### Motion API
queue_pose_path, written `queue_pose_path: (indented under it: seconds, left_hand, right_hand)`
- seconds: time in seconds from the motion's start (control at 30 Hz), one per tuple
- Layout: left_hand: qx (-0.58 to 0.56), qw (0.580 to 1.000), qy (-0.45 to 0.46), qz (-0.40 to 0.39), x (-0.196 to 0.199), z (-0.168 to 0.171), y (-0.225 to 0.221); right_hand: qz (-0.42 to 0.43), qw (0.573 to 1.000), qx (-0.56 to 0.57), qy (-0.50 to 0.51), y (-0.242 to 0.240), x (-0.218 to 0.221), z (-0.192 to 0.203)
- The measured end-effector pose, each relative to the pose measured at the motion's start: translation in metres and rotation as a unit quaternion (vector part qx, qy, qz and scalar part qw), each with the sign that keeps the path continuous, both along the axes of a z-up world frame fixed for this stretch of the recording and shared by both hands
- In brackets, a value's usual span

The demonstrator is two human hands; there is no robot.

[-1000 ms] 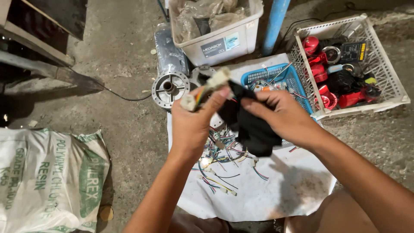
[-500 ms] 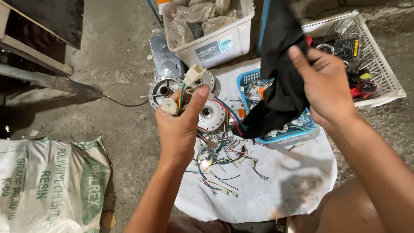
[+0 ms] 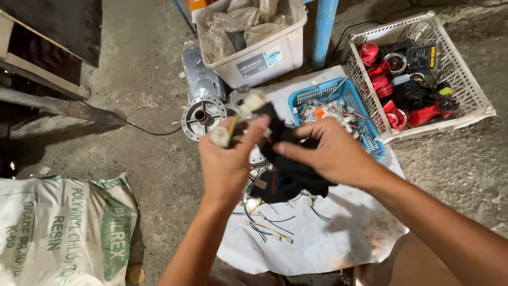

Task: Inspecting and organizing a motorcycle wiring harness and its connectors

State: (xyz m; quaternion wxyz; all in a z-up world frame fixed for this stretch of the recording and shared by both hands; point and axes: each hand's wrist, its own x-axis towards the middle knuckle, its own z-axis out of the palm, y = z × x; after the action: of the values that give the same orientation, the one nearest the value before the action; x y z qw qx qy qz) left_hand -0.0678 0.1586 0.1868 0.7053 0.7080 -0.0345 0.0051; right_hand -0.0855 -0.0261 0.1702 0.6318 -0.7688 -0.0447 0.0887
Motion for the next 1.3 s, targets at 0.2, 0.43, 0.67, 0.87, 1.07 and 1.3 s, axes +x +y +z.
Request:
queue_pose_path:
  seconds: [0.2,0.43,0.67,0.87,1.07,1.3]
  left_hand:
    - [-0.016,0.988,-0.058,0.142,0.011,-0.007,0.018]
    - [0.027,0.989,-0.097,0.11,0.0,0.003,0.001]
    - [0.014,0.987,-0.117,0.107,-0.01,0.013,-0.014]
    - [0.053,0.982,-0.107,0.143,-0.012,0.017,-0.018]
    - [0.003,0.998,-0.046,0.05,-0.007,-0.001,-0.008]
    - [0.028,0.999,-0.038,0.016,-0.01,0.001,-0.007]
  right_hand:
    - [0.013,0.995,0.067,0.074,0.013,-0.01,-0.003]
    - [-0.12,0.981,0.072,0.133,-0.002,0.005,-0.003]
    - [-0.053,0.996,0.067,0.015,0.003,0.0,-0.016]
    - [-0.044,0.993,0.008,-0.11,0.013,-0.006,0.0]
    - [-0.043,0.996,0.038,-0.075,0.005,-0.002,-0.018]
    - [-0.023,0.999,0.035,0.003,0.004,-0.003,-0.024]
